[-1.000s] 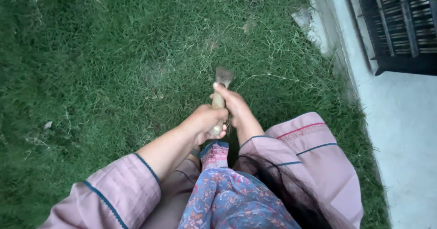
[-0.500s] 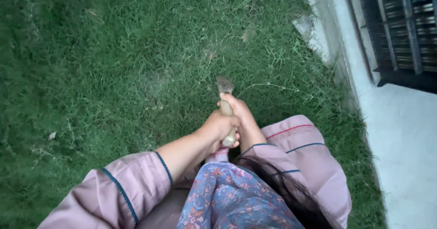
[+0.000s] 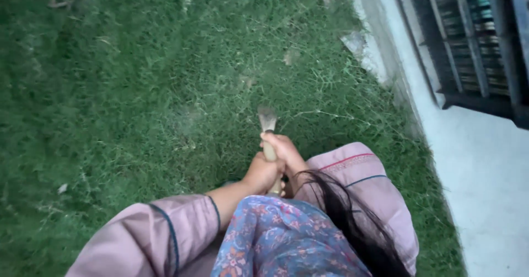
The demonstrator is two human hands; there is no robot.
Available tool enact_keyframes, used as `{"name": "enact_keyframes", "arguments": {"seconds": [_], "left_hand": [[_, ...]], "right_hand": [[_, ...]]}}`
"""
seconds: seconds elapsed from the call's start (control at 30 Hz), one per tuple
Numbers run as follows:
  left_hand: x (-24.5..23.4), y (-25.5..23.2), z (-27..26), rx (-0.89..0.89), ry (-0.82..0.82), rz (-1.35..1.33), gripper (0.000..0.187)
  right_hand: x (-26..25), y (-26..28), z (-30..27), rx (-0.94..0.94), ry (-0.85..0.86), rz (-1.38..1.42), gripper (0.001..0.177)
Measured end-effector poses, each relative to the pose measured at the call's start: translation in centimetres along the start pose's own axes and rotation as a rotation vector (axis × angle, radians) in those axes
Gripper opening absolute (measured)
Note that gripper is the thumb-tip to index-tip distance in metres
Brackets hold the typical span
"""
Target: Using a small hand shovel to dig and pull weeds from a grassy area.
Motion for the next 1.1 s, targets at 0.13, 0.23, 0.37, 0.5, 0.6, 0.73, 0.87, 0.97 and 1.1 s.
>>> {"name": "enact_keyframes", "arguments": {"seconds": [0.13, 0.23, 0.37, 0.5, 0.6, 0.73, 0.87, 0.97, 1.1], "left_hand": [[-0.1, 0.3, 0.0, 0.018, 0.041, -0.016, 0.006], [-0.2, -0.2, 0.6, -0.022, 0.082, -0.074, 0.008], [0.0, -1.9, 1.2, -0.046, 0.082, -0.095, 0.011], [-0.3, -2.5, 2.6, -0.104, 0.099, -0.120, 0.012], [0.0, -3.4, 1.7, -0.097, 0.095, -0.119, 0.012], [-0.7, -4.0, 1.4, -0.126, 0.073, -0.072, 0.011], [-0.8, -5.0, 3.9, -0.080, 0.081, -0.067, 0.010], [-1.2, -4.7, 5.0, -0.074, 0.088, -0.085, 0.011], [-1.9, -3.0, 7.0, 0.052, 0.115, -0.052, 0.008]], "right_hand": [[0.3, 0.7, -0.7, -0.041, 0.001, -0.051, 0.044], [1.1, 3.2, -1.5, 0.012, -0.021, -0.074, 0.045], [0.9, 3.8, 0.4, 0.102, -0.033, -0.083, 0.045], [0.8, 4.0, 0.9, 0.110, -0.010, -0.063, 0.047], [0.3, 2.4, 2.8, 0.155, -0.017, -0.062, 0.048], [0.4, 1.9, 2.9, 0.186, -0.038, -0.075, 0.048], [0.3, 2.2, 5.5, 0.153, -0.059, -0.060, 0.047], [0.5, 2.8, 5.4, 0.130, -0.050, -0.029, 0.047], [1.3, 3.7, 3.8, 0.031, -0.026, -0.070, 0.047]]}}
Point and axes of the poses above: each hand's wrist, its own z-axis towards the middle knuckle, its own x-axis out of the palm, y = z × x, the point moved 4 cm from there along z, towards the middle knuckle, and after that the axes turned 9 degrees about -x, right-handed, at the moved point
